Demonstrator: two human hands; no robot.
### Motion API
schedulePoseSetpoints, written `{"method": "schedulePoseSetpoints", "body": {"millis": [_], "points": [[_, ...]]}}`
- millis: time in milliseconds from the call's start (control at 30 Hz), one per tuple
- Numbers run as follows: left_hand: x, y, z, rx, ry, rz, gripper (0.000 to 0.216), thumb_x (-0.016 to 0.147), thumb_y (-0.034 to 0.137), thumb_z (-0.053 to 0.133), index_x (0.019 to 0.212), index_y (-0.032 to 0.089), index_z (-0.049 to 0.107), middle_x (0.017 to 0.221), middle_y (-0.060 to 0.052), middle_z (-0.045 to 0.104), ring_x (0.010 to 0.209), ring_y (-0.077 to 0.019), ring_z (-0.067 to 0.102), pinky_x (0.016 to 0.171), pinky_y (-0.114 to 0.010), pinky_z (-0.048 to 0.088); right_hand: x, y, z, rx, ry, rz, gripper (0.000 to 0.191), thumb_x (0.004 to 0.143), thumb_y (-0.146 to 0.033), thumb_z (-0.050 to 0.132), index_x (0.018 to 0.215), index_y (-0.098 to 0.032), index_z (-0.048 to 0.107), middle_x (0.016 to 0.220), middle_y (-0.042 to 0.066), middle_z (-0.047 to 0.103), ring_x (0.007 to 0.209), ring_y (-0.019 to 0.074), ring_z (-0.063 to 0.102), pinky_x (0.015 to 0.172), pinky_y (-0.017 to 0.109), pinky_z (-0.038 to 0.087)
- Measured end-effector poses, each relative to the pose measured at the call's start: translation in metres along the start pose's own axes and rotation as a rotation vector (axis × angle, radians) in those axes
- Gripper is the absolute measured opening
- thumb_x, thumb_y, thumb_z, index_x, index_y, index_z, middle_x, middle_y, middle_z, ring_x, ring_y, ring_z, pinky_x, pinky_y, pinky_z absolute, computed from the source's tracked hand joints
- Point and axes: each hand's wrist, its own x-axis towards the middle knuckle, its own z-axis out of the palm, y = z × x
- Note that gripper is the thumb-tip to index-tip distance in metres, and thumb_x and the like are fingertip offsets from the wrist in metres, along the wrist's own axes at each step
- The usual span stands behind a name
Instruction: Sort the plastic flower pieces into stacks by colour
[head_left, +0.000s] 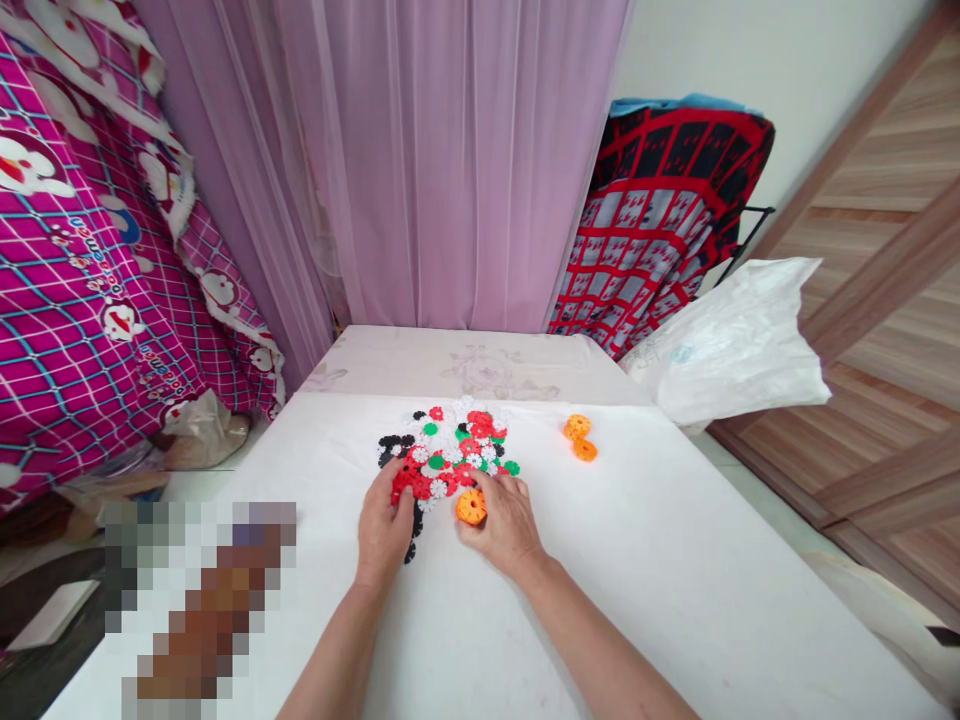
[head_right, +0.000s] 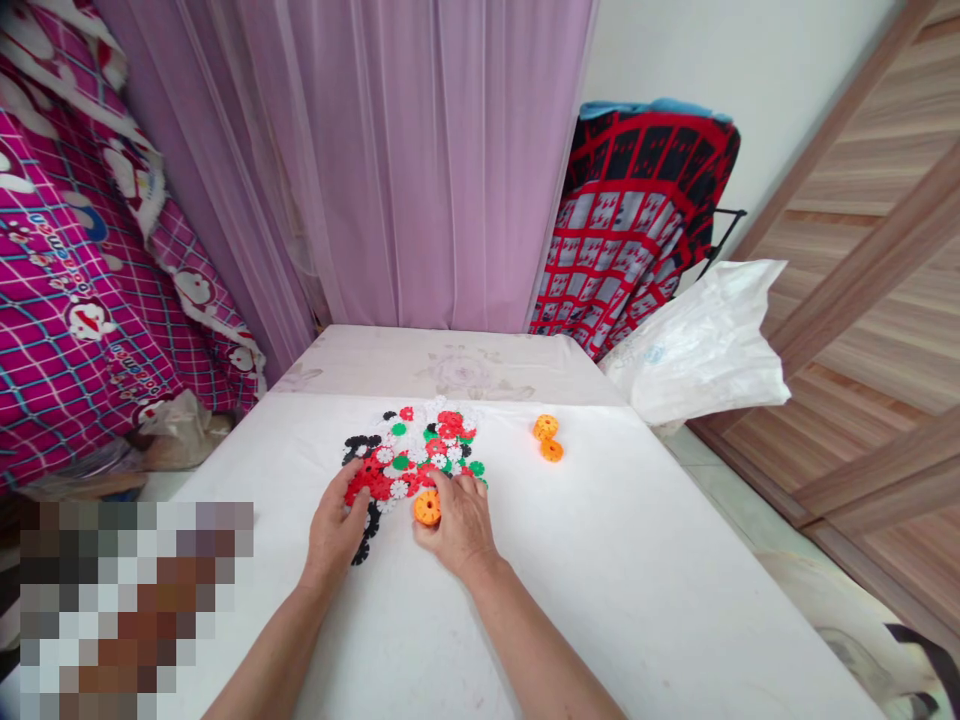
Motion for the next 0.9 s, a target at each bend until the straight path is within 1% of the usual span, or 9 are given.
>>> {"method": "schedulePoseSetpoints", "body": {"millis": [133,267,367,500,633,767,900], "points": [[0.0,0.001,-0.001,0.008,-0.001,0.003,0.041,0.086,0.032,0.049,0.126,0.023,0.059,0.134,-0.007,0.061,0.127,-0.0228,0.054,0.109,-0.043,0.042,-0.001,0.0,0.002,0.032,0.025,0.013,0.051,0.067,-0.032,0.07,0.115,-0.019,0.06,0.09,0.006,0.065,0.091,0.0245,0.054,0.089,0.038,0.037],[0.0,0.002,-0.001,0.01,0.004,0.002,0.041,0.086,0.031,0.049,0.125,0.023,0.059,0.134,-0.007,0.061,0.127,-0.0231,0.054,0.109,-0.043,0.041,-0.002,0.006,-0.003,0.045,0.11,0.033,0.049,0.068,-0.034,0.069,0.113,-0.018,0.059,0.092,0.006,0.066,0.09,0.0235,0.056,0.089,0.037,0.037],[0.0,0.004,-0.002,0.016,0.006,0.001,0.042,0.086,0.031,0.049,0.125,0.023,0.059,0.134,-0.008,0.061,0.127,-0.0238,0.054,0.109,-0.044,0.042,0.001,0.024,-0.012,-0.014,0.141,0.093,0.051,0.068,-0.034,0.067,0.115,-0.018,0.058,0.093,0.007,0.067,0.091,0.0237,0.057,0.089,0.037,0.037],[0.0,0.006,-0.004,0.043,-0.011,0.02,0.04,0.086,0.032,0.048,0.123,0.023,0.06,0.135,-0.007,0.06,0.128,-0.0242,0.053,0.11,-0.045,0.04,0.007,0.063,-0.026,-0.128,0.112,0.24,0.055,0.067,-0.034,0.068,0.119,-0.017,0.058,0.091,0.007,0.067,0.091,0.0251,0.058,0.087,0.037,0.038],[0.001,0.007,-0.005,0.06,-0.018,0.03,0.04,0.087,0.034,0.047,0.123,0.024,0.061,0.136,-0.006,0.06,0.129,-0.0238,0.052,0.111,-0.044,0.04,0.009,0.096,-0.035,-0.21,0.073,0.322,0.054,0.068,-0.036,0.068,0.118,-0.017,0.059,0.087,0.007,0.067,0.09,0.0252,0.058,0.087,0.036,0.038],[0.001,0.007,-0.005,0.059,-0.02,0.042,0.04,0.088,0.035,0.046,0.123,0.023,0.06,0.136,-0.007,0.06,0.128,-0.024,0.053,0.11,-0.044,0.04,0.006,0.112,-0.033,-0.239,0.067,0.354,0.05,0.071,-0.037,0.066,0.116,-0.018,0.06,0.088,0.007,0.067,0.091,0.0254,0.058,0.084,0.036,0.039],[0.001,0.005,-0.005,0.06,-0.021,0.036,0.04,0.087,0.035,0.047,0.124,0.023,0.06,0.136,-0.007,0.06,0.128,-0.024,0.053,0.11,-0.043,0.04,0.003,0.117,-0.03,-0.23,0.036,0.348,0.046,0.073,-0.034,0.064,0.116,-0.017,0.06,0.099,0.009,0.068,0.095,0.0259,0.058,0.083,0.036,0.041]]}}
